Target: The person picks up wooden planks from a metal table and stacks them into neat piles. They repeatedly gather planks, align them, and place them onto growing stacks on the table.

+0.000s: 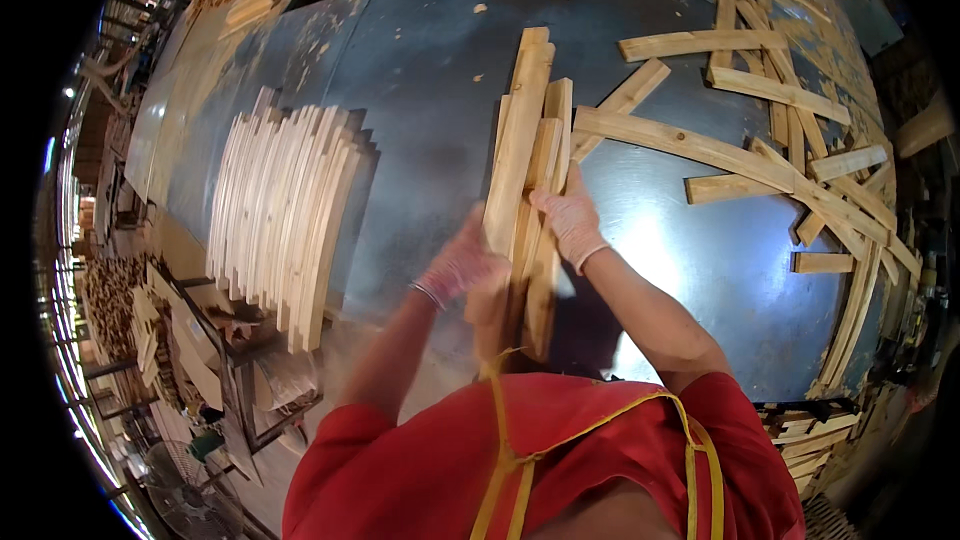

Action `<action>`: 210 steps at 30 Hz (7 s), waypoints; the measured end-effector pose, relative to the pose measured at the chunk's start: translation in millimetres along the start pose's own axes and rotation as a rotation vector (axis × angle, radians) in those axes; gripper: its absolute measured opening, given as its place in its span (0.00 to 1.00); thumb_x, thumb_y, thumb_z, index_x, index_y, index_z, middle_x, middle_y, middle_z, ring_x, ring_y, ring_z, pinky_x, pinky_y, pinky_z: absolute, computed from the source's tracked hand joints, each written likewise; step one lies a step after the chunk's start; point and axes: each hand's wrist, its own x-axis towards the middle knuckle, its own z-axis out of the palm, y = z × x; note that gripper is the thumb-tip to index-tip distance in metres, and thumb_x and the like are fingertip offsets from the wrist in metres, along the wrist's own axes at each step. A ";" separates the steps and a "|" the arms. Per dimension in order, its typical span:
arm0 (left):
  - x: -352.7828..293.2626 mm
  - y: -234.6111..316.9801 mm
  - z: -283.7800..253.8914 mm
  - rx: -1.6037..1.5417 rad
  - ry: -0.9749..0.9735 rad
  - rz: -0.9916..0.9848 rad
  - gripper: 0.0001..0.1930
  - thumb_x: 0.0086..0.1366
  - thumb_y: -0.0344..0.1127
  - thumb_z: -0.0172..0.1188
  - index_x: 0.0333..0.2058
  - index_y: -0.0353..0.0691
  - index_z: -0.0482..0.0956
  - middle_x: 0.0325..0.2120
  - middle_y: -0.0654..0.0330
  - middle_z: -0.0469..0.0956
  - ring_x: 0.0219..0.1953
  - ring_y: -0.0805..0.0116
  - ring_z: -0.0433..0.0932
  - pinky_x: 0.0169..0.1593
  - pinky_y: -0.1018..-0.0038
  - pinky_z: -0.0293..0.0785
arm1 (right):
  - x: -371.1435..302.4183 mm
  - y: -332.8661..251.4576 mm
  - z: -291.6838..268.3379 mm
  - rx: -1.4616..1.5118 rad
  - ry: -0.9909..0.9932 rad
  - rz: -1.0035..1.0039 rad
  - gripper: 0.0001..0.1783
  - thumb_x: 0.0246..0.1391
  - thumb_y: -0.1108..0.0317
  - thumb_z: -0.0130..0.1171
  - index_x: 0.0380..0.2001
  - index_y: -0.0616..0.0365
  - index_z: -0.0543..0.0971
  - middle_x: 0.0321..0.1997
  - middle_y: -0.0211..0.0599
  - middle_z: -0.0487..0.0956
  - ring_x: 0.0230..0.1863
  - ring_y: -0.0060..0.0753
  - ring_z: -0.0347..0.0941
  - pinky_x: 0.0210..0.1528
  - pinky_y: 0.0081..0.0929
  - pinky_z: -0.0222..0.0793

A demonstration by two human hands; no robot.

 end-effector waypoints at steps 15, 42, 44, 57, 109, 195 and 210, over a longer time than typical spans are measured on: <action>-15.8 40.0 -82.0 -0.008 0.217 -0.047 0.49 0.57 0.36 0.78 0.75 0.42 0.64 0.64 0.48 0.79 0.66 0.57 0.79 0.69 0.60 0.75 | 75.3 -104.6 -82.4 -0.442 0.120 -0.236 0.49 0.47 0.86 0.66 0.75 0.59 0.66 0.53 0.41 0.83 0.51 0.41 0.82 0.55 0.33 0.81; -150.4 -54.9 -172.9 0.956 0.657 -0.146 0.36 0.61 0.43 0.72 0.69 0.51 0.73 0.46 0.53 0.86 0.52 0.54 0.85 0.59 0.52 0.76 | -35.5 -101.0 -52.5 -0.415 -0.080 -0.083 0.52 0.50 0.76 0.76 0.76 0.62 0.61 0.57 0.41 0.83 0.50 0.35 0.84 0.49 0.32 0.83; -173.7 -104.1 -198.6 1.189 0.844 -0.130 0.36 0.62 0.45 0.72 0.68 0.50 0.73 0.50 0.55 0.85 0.56 0.53 0.83 0.60 0.51 0.75 | -21.0 -110.8 -9.4 -0.351 -0.138 -0.101 0.48 0.51 0.75 0.75 0.74 0.63 0.63 0.55 0.41 0.84 0.49 0.34 0.84 0.48 0.32 0.83; -111.7 -24.3 -131.6 0.845 0.439 -0.327 0.58 0.53 0.61 0.79 0.76 0.41 0.60 0.55 0.44 0.78 0.55 0.40 0.82 0.59 0.49 0.80 | -45.4 53.2 247.3 -0.621 -0.636 0.047 0.43 0.56 0.58 0.71 0.73 0.59 0.70 0.61 0.54 0.84 0.63 0.54 0.80 0.68 0.40 0.72; -130.1 -111.5 -199.6 1.941 0.689 0.456 0.22 0.75 0.50 0.57 0.59 0.44 0.76 0.49 0.55 0.81 0.45 0.58 0.80 0.49 0.61 0.77 | -39.2 20.4 158.1 -0.585 -0.634 -0.162 0.39 0.64 0.49 0.61 0.72 0.60 0.72 0.53 0.47 0.88 0.56 0.47 0.84 0.62 0.40 0.76; 114.4 300.3 486.9 1.105 -0.312 0.377 0.49 0.57 0.41 0.75 0.75 0.46 0.61 0.49 0.45 0.84 0.49 0.40 0.85 0.53 0.52 0.83 | -251.7 -94.7 -642.8 -0.929 0.910 0.504 0.63 0.41 0.47 0.73 0.81 0.48 0.59 0.62 0.58 0.76 0.64 0.62 0.75 0.65 0.46 0.75; -118.7 70.6 160.4 -0.539 -0.529 -0.148 0.37 0.61 0.27 0.74 0.68 0.37 0.72 0.52 0.57 0.84 0.51 0.62 0.85 0.53 0.64 0.85 | -170.4 30.5 -216.0 0.492 0.039 -0.125 0.39 0.68 0.58 0.65 0.75 0.60 0.64 0.57 0.41 0.81 0.55 0.38 0.77 0.56 0.42 0.74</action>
